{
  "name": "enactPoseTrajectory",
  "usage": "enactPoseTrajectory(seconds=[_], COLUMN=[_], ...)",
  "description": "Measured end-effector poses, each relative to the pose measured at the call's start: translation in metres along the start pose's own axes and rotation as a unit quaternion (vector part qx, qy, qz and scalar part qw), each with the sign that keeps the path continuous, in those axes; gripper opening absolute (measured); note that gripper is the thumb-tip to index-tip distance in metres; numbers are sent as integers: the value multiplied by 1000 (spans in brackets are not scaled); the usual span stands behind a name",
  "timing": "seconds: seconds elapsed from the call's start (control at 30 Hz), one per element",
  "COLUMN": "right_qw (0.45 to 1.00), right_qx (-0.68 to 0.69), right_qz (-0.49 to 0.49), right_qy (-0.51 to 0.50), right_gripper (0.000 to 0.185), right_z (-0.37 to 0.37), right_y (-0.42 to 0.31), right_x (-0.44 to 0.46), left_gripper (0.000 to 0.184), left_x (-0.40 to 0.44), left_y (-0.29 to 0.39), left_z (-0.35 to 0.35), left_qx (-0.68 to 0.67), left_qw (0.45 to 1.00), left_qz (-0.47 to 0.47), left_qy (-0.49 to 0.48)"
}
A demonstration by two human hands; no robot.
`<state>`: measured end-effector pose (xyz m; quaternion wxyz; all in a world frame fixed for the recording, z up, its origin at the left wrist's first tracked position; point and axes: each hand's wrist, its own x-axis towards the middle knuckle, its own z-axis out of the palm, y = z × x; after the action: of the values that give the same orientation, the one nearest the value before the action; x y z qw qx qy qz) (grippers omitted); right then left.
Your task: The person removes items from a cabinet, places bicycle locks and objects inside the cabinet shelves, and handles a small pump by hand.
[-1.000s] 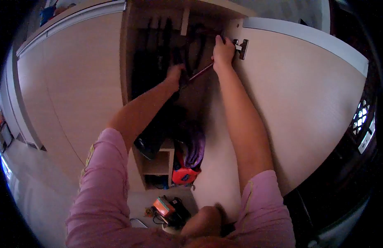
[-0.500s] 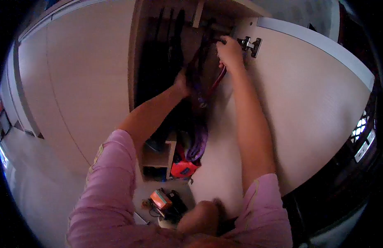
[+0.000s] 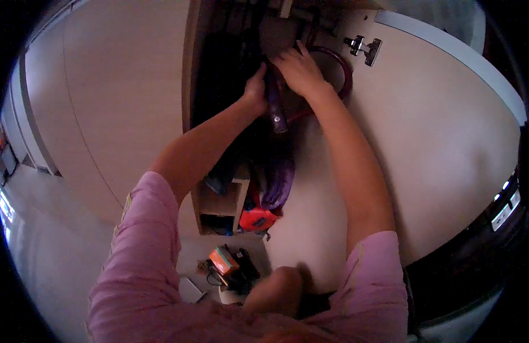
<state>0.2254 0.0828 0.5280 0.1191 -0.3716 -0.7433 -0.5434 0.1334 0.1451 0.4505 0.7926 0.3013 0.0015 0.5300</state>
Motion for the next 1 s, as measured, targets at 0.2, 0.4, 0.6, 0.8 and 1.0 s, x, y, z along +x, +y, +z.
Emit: enactPoseTrajectory(seconds=[0.2,0.4,0.6,0.8,1.0], right_qw=[991,983,961,984,980], right_qx=[-113,23,165,60,83], right_qz=[20,156,210,126,122], right_qy=[61,91,78,114,132], right_gripper=[24,20,18,16,17], right_z=[-5,-31,-10,-23,-15], right_y=[0,18,9,4,5], right_x=[15,26,30,43,40], left_gripper=[23,35,31,33,40], left_x=[-27,-63,-65,-60,-61], left_y=[26,89,116,127,125], left_z=[21,71,62,51,55], left_qx=[175,377,412,371,399], left_qw=[978,889,867,902,890], left_qz=[106,245,244,180,172], left_qy=[-46,-84,-140,-130,-139])
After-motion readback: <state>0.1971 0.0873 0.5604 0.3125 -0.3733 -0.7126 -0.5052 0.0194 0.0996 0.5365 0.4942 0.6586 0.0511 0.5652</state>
